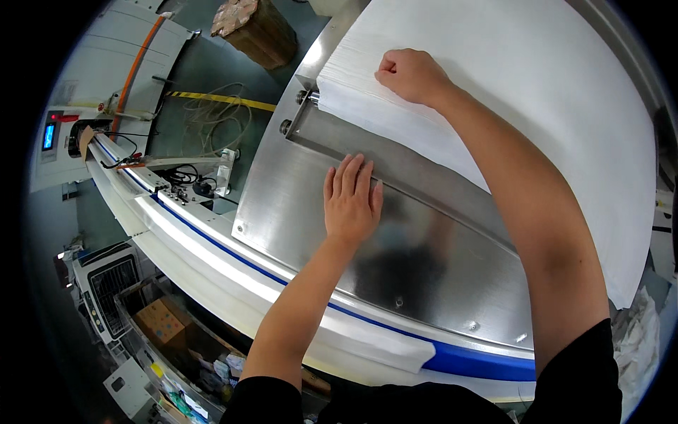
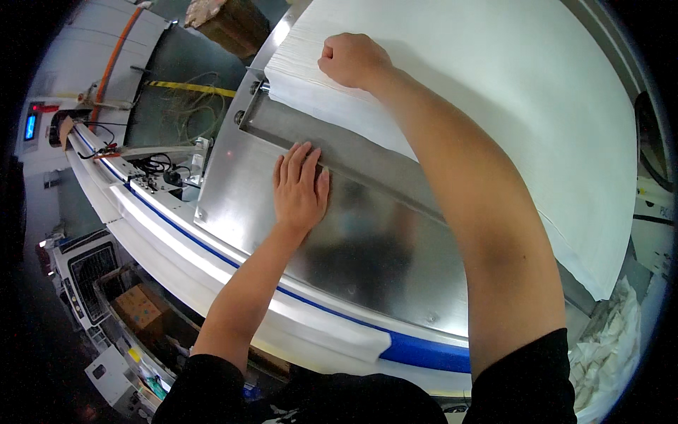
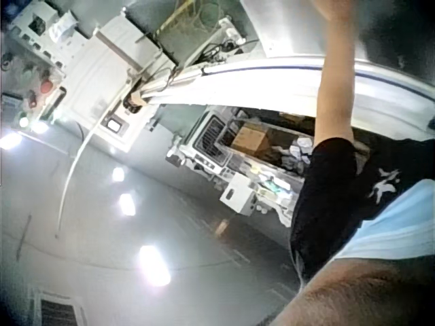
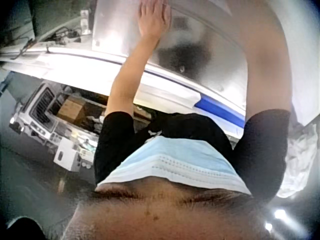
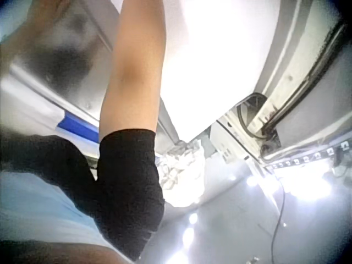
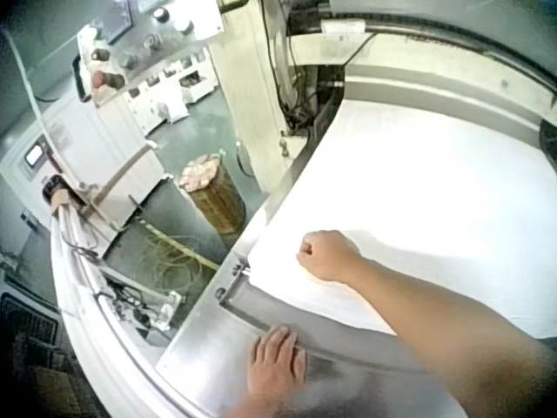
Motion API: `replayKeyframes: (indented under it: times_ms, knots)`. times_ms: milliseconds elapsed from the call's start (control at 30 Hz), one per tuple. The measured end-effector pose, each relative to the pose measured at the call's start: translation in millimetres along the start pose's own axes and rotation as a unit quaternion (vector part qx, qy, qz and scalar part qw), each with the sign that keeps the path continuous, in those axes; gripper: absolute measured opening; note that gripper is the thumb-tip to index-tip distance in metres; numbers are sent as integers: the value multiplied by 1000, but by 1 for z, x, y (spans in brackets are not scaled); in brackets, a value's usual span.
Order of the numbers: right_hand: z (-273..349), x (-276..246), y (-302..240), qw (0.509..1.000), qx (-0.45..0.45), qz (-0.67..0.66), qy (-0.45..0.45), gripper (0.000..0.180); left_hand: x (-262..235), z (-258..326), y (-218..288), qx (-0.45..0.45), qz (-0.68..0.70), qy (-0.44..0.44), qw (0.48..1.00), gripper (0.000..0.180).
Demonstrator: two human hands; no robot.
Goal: The person repeatedly folds large white paper sheets on a metal table in a factory setting. They align the edges, fold the sheets in half, and place them back on the table, continuing the process for multiple sheets.
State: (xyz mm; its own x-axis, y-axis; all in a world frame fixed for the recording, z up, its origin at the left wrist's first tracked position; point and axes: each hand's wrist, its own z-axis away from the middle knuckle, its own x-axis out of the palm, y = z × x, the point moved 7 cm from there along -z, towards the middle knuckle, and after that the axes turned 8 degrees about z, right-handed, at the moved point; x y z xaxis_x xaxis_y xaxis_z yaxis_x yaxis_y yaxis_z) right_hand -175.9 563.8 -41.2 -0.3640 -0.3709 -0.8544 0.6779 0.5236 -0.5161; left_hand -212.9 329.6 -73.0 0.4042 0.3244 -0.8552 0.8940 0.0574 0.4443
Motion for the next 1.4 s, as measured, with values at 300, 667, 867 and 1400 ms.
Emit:
replayKeyframes:
  times_ms: [300,667,867,1400]
  knots:
    - [5,-2,14,996,29,52,65,18,-25,-78,-26,16,1,126,992,40]
    - [3,-1,12,993,11,79,82,19,-13,-123,-51,92,-92,121,984,38]
    - [3,-2,11,993,11,79,81,20,-17,-122,-52,91,-83,121,985,38]
    - [33,-13,-8,994,-54,-16,90,24,-47,-102,-45,152,-103,74,980,36]
